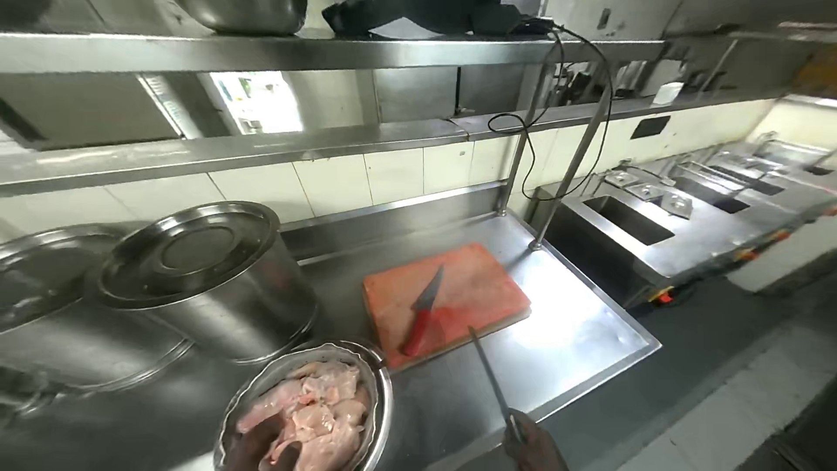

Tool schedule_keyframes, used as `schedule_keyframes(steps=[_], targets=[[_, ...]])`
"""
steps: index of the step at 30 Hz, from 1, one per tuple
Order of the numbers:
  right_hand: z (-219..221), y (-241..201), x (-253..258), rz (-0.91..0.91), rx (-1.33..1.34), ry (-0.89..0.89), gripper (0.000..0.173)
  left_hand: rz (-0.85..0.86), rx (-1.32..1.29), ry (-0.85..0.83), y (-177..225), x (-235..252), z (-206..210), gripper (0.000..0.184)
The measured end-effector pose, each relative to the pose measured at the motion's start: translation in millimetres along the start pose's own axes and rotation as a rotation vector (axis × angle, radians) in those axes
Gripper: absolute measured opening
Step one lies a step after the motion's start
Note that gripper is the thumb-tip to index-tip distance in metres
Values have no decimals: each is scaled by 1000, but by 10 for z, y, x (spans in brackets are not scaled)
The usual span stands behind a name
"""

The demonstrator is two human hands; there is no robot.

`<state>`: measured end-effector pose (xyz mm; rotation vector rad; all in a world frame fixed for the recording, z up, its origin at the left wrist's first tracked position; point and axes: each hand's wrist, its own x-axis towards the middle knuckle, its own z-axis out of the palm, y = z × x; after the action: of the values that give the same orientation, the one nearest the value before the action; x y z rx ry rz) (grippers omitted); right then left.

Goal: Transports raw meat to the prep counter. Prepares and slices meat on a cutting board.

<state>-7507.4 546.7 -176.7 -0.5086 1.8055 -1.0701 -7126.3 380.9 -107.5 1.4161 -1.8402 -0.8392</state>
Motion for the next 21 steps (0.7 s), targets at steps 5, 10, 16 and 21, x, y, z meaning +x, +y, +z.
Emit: schedule_keyframes(steps=[5, 10, 16, 21], targets=[[-520, 25, 206, -47, 187, 137, 62, -2, -369, -355, 529, 3, 848, 47], [-727, -76, 315, -82, 223, 95, 67, -217, -227, -684, 447, 82, 1724, 74], [-870, -215, 520, 65, 6, 139, 50, -298, -117, -452, 193, 193, 2161, 88], [-988, -503, 1280, -41, -27, 236, 15, -403, -135, -310, 267, 290, 2183, 91]])
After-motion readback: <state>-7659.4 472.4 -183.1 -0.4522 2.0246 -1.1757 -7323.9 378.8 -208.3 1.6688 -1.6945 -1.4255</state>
